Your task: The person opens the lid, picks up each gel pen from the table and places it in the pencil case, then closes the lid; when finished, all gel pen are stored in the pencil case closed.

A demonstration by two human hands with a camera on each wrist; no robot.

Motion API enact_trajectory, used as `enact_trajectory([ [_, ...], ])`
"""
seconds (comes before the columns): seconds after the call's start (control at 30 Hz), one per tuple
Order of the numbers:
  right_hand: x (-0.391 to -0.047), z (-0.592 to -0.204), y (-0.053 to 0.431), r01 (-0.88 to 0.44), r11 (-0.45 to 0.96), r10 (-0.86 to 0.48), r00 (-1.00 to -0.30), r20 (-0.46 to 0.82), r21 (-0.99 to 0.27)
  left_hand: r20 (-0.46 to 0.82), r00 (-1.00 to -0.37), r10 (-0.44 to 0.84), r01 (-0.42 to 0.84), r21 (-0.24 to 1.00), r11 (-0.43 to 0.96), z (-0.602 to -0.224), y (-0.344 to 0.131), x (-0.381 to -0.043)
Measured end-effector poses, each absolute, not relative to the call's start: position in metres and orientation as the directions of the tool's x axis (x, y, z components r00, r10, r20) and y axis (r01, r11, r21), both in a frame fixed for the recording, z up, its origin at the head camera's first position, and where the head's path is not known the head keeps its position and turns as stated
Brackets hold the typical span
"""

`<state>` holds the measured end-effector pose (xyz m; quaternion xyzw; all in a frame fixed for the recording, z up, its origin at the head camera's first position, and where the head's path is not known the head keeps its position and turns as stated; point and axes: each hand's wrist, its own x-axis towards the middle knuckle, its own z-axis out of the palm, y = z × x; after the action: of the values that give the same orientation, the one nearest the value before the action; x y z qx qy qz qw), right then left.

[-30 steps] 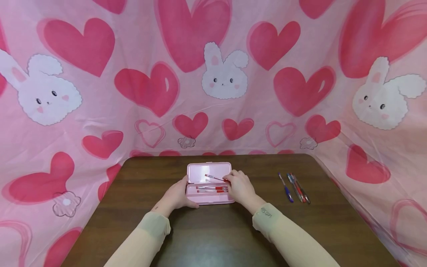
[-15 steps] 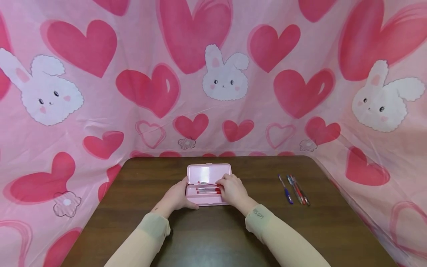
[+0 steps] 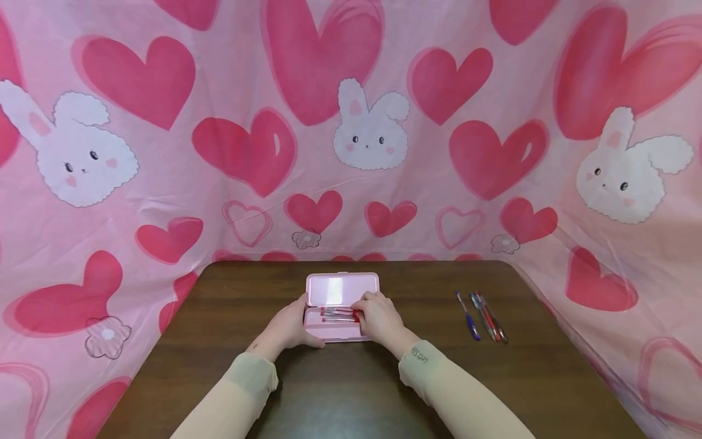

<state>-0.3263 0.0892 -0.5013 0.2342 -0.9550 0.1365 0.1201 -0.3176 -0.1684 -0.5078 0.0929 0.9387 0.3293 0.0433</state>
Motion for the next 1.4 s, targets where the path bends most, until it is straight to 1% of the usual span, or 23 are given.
enact_trajectory([
  [0.37, -0.328, -0.5, 0.087, -0.48, 0.855, -0.429, -0.868, 0.251, -0.197, -0.023, -0.98, 0.199, 0.142, 0.625, 0.768, -0.51, -0.169, -0.318],
  [0.5, -0.329, -0.5, 0.086, -0.495, 0.853, -0.447, -0.855, 0.262, -0.162, -0.021, -0.98, 0.199, 0.143, 0.625, 0.768, -0.509, -0.168, -0.318],
  [0.73, -0.33, -0.503, 0.088, -0.515, 0.846, -0.466, -0.84, 0.276, -0.138, -0.02, -0.979, 0.202, 0.147, 0.619, 0.771, -0.507, -0.169, -0.317],
  [0.87, -0.329, -0.503, 0.09, -0.51, 0.844, -0.459, -0.845, 0.274, -0.162, -0.025, -0.98, 0.198, 0.14, 0.622, 0.77, -0.507, -0.169, -0.316],
  [0.97, -0.329, -0.503, 0.094, -0.496, 0.843, -0.438, -0.857, 0.271, -0.209, -0.022, -0.98, 0.197, 0.14, 0.629, 0.765, -0.507, -0.169, -0.315],
  [1.2, -0.328, -0.502, 0.112, -0.407, 0.868, -0.339, -0.904, 0.26, -0.283, -0.023, -0.981, 0.193, 0.135, 0.638, 0.758, -0.508, -0.169, -0.316],
  [1.3, -0.328, -0.501, 0.121, -0.388, 0.872, -0.31, -0.91, 0.276, -0.3, -0.022, -0.981, 0.192, 0.136, 0.631, 0.764, -0.508, -0.17, -0.317],
  [1.4, -0.329, -0.5, 0.131, -0.389, 0.869, -0.29, -0.901, 0.321, -0.307, -0.024, -0.982, 0.19, 0.133, 0.63, 0.765, -0.508, -0.17, -0.316],
])
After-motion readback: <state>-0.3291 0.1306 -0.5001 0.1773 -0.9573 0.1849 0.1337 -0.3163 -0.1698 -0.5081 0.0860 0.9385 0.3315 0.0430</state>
